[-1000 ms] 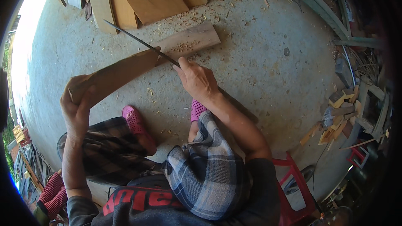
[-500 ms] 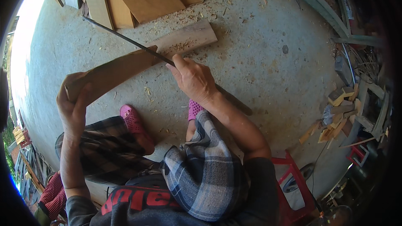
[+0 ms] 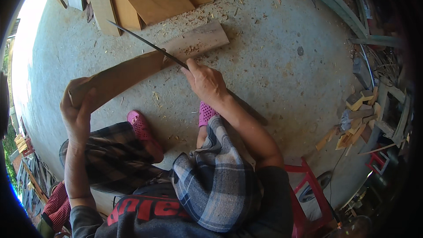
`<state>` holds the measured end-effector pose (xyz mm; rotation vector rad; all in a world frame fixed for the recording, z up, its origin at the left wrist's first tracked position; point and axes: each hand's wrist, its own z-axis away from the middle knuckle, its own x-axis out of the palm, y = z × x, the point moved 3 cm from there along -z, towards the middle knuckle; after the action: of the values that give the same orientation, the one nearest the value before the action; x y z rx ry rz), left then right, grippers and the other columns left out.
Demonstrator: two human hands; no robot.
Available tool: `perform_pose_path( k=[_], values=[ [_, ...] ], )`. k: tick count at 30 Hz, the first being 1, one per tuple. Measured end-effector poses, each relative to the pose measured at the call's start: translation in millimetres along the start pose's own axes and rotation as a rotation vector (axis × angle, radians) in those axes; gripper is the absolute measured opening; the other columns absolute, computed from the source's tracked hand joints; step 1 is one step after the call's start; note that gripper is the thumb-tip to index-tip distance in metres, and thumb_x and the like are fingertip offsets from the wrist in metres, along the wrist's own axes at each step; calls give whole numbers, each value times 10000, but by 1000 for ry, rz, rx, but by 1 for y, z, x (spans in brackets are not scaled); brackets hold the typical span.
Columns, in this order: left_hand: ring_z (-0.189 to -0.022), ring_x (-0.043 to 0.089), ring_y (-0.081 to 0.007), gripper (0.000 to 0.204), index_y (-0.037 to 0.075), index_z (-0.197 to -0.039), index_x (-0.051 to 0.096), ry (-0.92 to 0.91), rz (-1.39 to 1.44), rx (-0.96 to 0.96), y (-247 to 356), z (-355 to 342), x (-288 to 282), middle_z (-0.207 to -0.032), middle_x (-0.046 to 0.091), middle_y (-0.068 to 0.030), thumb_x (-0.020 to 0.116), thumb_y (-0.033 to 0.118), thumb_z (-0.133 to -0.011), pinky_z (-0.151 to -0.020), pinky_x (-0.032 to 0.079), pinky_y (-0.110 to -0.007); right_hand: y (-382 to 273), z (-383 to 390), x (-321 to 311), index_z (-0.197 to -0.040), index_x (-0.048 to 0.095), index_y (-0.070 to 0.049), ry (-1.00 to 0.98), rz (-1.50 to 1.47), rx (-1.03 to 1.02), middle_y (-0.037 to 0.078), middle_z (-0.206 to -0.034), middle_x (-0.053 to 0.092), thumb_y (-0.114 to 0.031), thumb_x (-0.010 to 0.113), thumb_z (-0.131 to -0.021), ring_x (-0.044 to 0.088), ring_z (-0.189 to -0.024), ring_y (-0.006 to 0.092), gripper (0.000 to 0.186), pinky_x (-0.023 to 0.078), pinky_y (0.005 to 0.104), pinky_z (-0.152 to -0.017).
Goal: The person uses a curved billhook blade to shave and smooth a piece of wood.
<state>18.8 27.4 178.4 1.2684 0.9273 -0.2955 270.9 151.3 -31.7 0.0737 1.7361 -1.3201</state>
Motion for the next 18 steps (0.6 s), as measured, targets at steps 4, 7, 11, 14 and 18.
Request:
perform_pose_path(
  k=[4, 7, 11, 14, 18],
  values=[
    [-868, 619, -154, 233, -26, -1043, 637, 25, 44, -16, 2, -3, -1, -908, 684, -101, 653, 126, -867, -814, 476, -284, 7, -3, 5, -955, 482, -54, -161, 178, 223, 207, -710, 627, -255, 548, -976, 619, -679, 447, 213, 482, 504, -549],
    [-876, 615, -141, 226, -17, -1045, 636, 9, 13, -5, 3, 0, 0, -910, 684, -95, 656, 122, -867, -809, 476, -279, 1, -4, 1, -962, 497, -50, -88, 128, 129, 209, -704, 624, -252, 563, -968, 617, -680, 451, 213, 484, 505, -554],
    [-892, 614, -130, 226, -22, -1051, 634, 21, 49, -55, -2, 2, -2, -932, 681, -88, 651, 114, -871, -820, 475, -266, -8, 1, -6, -951, 503, -44, -9, 18, 1, 214, -707, 629, -252, 572, -962, 621, -685, 449, 219, 483, 508, -556],
    [-895, 614, -129, 223, -22, -1052, 632, 8, 41, -60, -2, 2, -2, -931, 682, -88, 645, 114, -876, -819, 473, -264, -7, 8, -5, -949, 511, -39, 63, -50, -42, 214, -722, 636, -253, 579, -958, 628, -690, 440, 224, 485, 508, -559],
    [-901, 607, -120, 223, -21, -1055, 632, 31, 2, 24, 2, -6, 0, -936, 683, -88, 649, 111, -875, -821, 470, -260, 11, 10, 13, -967, 512, -40, -126, 125, 66, 211, -734, 640, -252, 575, -959, 634, -692, 429, 222, 491, 502, -562]
  ],
)
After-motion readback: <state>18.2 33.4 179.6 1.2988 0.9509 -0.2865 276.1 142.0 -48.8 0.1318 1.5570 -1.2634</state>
